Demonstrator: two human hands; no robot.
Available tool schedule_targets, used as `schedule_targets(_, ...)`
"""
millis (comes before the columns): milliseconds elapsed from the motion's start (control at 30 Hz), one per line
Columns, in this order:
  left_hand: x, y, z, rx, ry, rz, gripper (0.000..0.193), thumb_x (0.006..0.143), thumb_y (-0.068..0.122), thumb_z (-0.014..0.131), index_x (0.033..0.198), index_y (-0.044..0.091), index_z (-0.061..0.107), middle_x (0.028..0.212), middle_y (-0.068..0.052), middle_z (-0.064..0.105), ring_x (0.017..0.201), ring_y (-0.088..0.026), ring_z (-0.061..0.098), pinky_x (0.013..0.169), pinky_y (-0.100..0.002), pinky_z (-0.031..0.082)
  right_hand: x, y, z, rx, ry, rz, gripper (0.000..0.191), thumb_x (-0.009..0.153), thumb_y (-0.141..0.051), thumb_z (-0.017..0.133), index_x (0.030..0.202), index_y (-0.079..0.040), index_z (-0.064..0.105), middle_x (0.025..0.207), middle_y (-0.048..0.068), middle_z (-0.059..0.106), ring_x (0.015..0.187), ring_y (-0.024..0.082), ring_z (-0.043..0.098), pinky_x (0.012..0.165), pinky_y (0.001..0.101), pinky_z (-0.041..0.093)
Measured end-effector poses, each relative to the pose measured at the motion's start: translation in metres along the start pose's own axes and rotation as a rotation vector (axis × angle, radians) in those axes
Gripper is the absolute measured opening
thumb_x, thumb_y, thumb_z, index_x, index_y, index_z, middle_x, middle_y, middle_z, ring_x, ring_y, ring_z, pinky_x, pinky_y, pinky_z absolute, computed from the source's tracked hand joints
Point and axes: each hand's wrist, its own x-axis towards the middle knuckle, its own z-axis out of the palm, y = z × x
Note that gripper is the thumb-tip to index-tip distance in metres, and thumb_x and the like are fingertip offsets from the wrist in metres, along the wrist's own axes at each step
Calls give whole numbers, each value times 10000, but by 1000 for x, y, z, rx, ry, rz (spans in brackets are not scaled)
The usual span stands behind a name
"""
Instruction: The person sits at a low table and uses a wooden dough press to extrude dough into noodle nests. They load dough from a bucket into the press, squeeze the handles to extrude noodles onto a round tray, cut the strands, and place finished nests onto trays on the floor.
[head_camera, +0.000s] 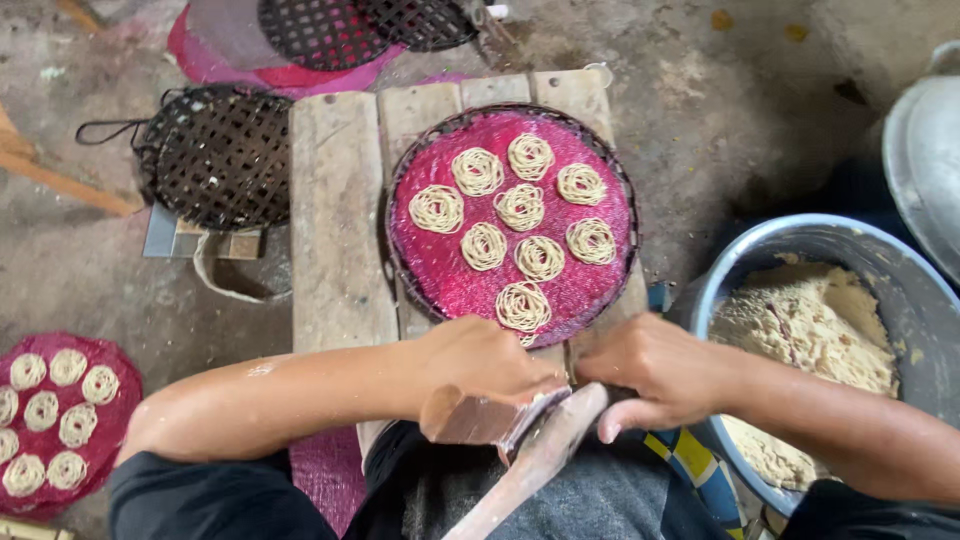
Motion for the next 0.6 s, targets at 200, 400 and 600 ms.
schedule_targets(200, 53, 3, -4, -2, 9, 159, 306, 840, 310, 658, 1111, 172, 620, 713, -123, 682, 650, -348, 692, 555, -471, 530, -98, -12, 43, 331, 194, 196, 575, 1031, -554, 567, 807, -27, 611, 673, 113, 561, 630, 307, 616, 581, 444, 459)
schedule_targets(400, 133, -79, -5, -33, 133, 193, 322, 856, 273, 752, 1163, 182, 718, 1041, -103, 774, 923, -282, 733, 811, -392, 575, -206, -64, 62, -147, 752, 308, 526, 1065, -528, 558, 879, -40, 625, 753, 100, 626, 680, 261, 656, 642, 386, 515)
schedule_targets(600, 218, -86, 61, -1204, -507, 63, 434, 896, 167, 650, 1292, -9, 671, 1210, -166, 738, 1104, -290, 701, 920, -399, 581, -284, -99, 35, -1265, 515, 645, 471, 849, -431, 694, 1042, -11, 778, 680, 57, 604, 619, 237, 611, 578, 366, 462)
